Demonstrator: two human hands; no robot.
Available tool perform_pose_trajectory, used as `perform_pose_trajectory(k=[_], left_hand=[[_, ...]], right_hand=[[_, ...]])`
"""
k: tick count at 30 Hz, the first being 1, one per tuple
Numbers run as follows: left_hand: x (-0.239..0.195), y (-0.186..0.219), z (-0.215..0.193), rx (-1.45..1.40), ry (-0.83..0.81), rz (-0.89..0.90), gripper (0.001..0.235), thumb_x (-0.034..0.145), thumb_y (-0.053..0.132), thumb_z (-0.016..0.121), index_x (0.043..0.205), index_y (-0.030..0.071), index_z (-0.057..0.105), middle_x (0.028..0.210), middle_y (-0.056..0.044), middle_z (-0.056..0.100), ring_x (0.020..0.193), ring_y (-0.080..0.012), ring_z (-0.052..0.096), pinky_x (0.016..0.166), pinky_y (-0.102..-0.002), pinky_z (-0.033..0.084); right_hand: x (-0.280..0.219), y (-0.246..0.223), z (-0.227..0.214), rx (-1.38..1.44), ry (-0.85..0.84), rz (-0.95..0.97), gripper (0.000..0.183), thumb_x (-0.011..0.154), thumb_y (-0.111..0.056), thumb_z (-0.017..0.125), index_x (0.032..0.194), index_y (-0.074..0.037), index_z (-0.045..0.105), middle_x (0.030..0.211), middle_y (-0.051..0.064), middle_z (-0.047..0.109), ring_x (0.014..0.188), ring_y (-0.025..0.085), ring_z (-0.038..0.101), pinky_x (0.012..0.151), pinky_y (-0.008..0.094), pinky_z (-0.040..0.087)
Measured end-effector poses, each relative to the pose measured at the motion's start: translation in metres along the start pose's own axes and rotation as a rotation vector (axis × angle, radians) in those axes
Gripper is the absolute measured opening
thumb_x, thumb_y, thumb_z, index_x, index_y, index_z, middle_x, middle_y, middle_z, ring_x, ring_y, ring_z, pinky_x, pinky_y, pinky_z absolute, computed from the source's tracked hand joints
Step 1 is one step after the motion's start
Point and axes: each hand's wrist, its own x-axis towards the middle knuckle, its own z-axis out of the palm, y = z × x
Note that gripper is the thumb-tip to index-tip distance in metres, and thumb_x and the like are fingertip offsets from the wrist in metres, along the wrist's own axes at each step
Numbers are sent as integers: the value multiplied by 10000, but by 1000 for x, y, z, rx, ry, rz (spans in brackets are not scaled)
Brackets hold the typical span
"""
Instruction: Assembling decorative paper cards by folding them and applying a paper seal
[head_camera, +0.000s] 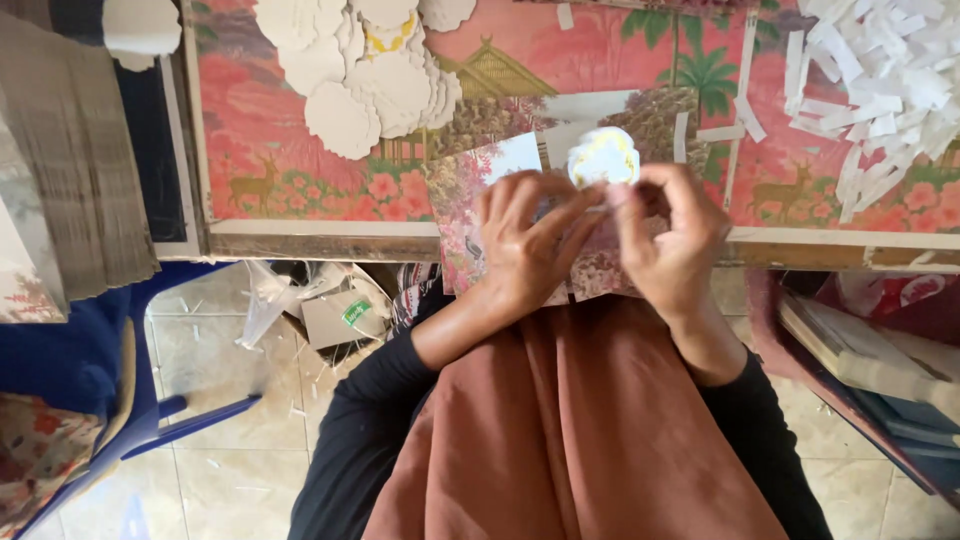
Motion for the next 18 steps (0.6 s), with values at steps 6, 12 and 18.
perform_pose_trajectory(k=[6,12,18], left_hand=[[-34,-27,-28,368,-209,-211,422,936,398,515,1282,157,501,1301,-132,411,1227,-359,361,959,-496,193],[-13,-46,-22,170,-240,-169,189,945,312,489,902,197,634,1095,-17,523,1158,-303,438,947,-449,268],[-14,-47,-19,127,-244,-189,251,872,334,643,724,136,602,1098,-37,496,1142,-328,425,924,-482,277]], right_hand=[[-1,31,0,310,-114,254,116,981,-63,598,953,45,563,787,157,610,585,169,604,447,248,464],[-7,39,20,354,-213,338,82,930,-6,636,947,66,598,721,160,594,556,169,611,434,240,476],[-9,39,29,250,-196,247,126,899,15,706,962,77,616,729,157,621,518,137,569,455,252,471]])
